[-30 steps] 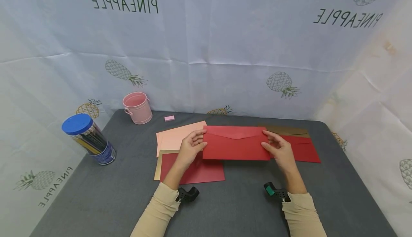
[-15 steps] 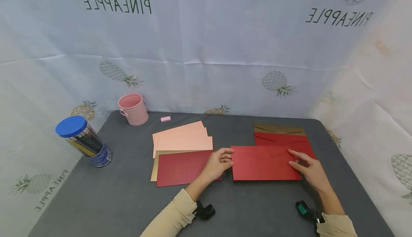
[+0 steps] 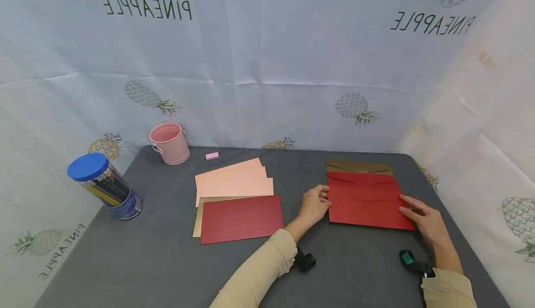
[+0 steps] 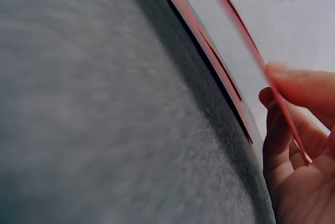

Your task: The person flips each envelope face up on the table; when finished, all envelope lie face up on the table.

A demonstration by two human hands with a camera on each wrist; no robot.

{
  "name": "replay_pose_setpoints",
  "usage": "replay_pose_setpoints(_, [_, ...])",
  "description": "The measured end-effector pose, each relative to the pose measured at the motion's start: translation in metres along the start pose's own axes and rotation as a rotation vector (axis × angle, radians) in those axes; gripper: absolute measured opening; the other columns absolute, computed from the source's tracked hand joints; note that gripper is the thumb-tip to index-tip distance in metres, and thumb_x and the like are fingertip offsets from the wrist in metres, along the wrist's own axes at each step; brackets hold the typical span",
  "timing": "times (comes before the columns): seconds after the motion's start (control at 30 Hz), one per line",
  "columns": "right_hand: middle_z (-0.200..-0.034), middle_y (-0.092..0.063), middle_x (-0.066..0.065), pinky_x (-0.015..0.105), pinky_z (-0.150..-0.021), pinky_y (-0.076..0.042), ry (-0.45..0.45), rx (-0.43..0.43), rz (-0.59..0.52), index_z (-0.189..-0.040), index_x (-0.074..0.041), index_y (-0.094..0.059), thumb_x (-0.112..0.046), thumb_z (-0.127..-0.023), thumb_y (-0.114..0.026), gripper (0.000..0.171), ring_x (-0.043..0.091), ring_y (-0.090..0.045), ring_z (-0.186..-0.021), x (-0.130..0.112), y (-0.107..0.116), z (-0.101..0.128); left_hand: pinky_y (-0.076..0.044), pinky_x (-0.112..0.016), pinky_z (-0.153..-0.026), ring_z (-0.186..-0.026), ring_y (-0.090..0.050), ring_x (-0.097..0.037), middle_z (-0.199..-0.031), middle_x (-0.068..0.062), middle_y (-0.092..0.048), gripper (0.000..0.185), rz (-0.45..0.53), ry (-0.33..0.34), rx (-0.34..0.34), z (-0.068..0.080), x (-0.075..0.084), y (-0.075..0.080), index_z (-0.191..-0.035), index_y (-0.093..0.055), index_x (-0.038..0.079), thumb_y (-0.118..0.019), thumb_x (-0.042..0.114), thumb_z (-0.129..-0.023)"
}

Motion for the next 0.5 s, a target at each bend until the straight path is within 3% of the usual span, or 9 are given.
replay_pose_setpoints(0.2, [-0.092, -0.046, -0.030, 0.009, -0.066, -0.038, -0.057, 0.020, 0.061, -0.137, -0.014, -0.052, -0.039, -0.089, -0.064, 0.055, -0.008, -0.038, -0.090, 0.010, 0.000, -0.012, -0.050, -0.016, -0.066, -0.083, -0.063, -0.010, -0.102, -0.010, -0.066, 0.038, -0.096, -0.015, 0.049, -0.010, 0.000, -0.013, -0.121, -0.062, 0.004, -0.068, -0.001, -0.083])
replay_pose_setpoints(0.4, [-0.089, -0.047, -0.030, 0.011, -0.066, -0.037, -0.044, 0.045, 0.100, -0.134, -0.009, -0.053, -0.039, -0.089, -0.065, 0.056, -0.009, -0.038, -0.087, 0.009, 0.000, -0.020, -0.049, -0.018, -0.069, -0.084, -0.058, -0.014, -0.098, -0.010, -0.062, 0.036, -0.215, -0.063, 0.053, -0.014, 0.007, -0.016, -0.120, -0.062, 0.001, -0.066, -0.001, -0.085])
replay_pose_setpoints(0.5, [-0.104, -0.057, -0.020, 0.011, -0.069, -0.036, -0.043, 0.044, 0.128, -0.134, -0.009, -0.053, -0.039, -0.089, -0.064, 0.056, -0.002, -0.044, -0.098, 0.010, -0.001, -0.021, -0.049, -0.017, -0.069, -0.087, -0.059, -0.016, -0.098, -0.010, -0.061, 0.036, -0.270, -0.063, 0.041, -0.015, 0.008, -0.017, -0.122, -0.061, 0.001, -0.065, 0.000, -0.086])
Point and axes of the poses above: each hand's wrist, its own z-axis away from the middle knuckle, its own y-axis out of the back of the hand, x = y × z, the point moved 4 cm from there along -z, towards the middle knuckle
